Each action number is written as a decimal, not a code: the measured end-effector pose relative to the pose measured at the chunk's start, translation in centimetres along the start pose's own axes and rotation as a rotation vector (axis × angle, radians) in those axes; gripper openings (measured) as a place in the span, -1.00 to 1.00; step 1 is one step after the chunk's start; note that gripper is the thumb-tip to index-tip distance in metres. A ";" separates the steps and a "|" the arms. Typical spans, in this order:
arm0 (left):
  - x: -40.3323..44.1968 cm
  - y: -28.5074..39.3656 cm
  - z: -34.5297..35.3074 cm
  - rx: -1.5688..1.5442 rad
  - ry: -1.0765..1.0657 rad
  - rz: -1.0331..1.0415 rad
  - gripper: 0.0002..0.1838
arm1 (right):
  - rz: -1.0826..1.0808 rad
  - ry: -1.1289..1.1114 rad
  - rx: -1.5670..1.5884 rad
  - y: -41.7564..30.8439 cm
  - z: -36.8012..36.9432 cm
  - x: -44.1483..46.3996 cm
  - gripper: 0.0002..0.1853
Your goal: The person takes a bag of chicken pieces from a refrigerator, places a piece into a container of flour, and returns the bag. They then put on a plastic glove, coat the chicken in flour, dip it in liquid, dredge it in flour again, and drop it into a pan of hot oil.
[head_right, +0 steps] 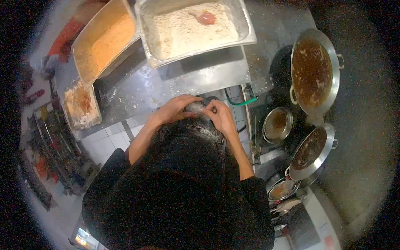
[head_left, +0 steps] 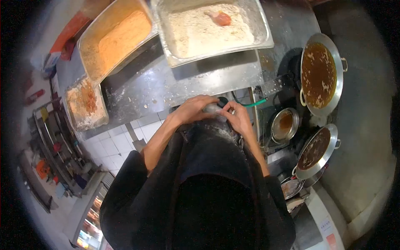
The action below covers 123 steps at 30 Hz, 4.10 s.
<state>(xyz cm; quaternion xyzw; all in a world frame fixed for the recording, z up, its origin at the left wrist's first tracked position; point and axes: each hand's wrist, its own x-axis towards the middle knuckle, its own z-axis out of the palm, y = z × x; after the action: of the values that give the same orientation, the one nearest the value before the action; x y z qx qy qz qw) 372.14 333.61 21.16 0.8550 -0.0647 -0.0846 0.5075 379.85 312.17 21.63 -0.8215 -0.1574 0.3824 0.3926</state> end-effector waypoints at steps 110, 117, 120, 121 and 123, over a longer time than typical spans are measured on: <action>9.0 12.7 5.5 0.021 0.334 0.420 -0.81 | -0.423 0.534 1.754 -2.1 -9.0 -4.5 -0.54; 9.6 13.6 4.6 -0.069 0.461 0.252 -0.74 | -0.437 0.791 1.176 -3.0 -7.1 -3.3 -0.66; 10.1 13.8 4.0 -0.160 0.526 0.214 -0.72 | -0.436 0.976 0.372 -2.7 -6.7 -3.9 -0.80; 10.2 13.9 3.6 -0.185 0.566 0.255 -0.73 | -0.395 0.925 0.333 -3.3 -6.7 -4.4 -0.89; 10.1 13.5 2.7 -0.053 0.468 0.370 -0.68 | -0.367 0.802 0.336 -3.2 -6.9 -4.6 -0.90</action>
<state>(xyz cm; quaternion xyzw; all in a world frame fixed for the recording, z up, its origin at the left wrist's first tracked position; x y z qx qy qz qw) 381.15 322.87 30.97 0.8113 -0.0985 0.2072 0.5377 382.17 308.03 29.20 -0.7881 -0.0718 -0.0207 0.6110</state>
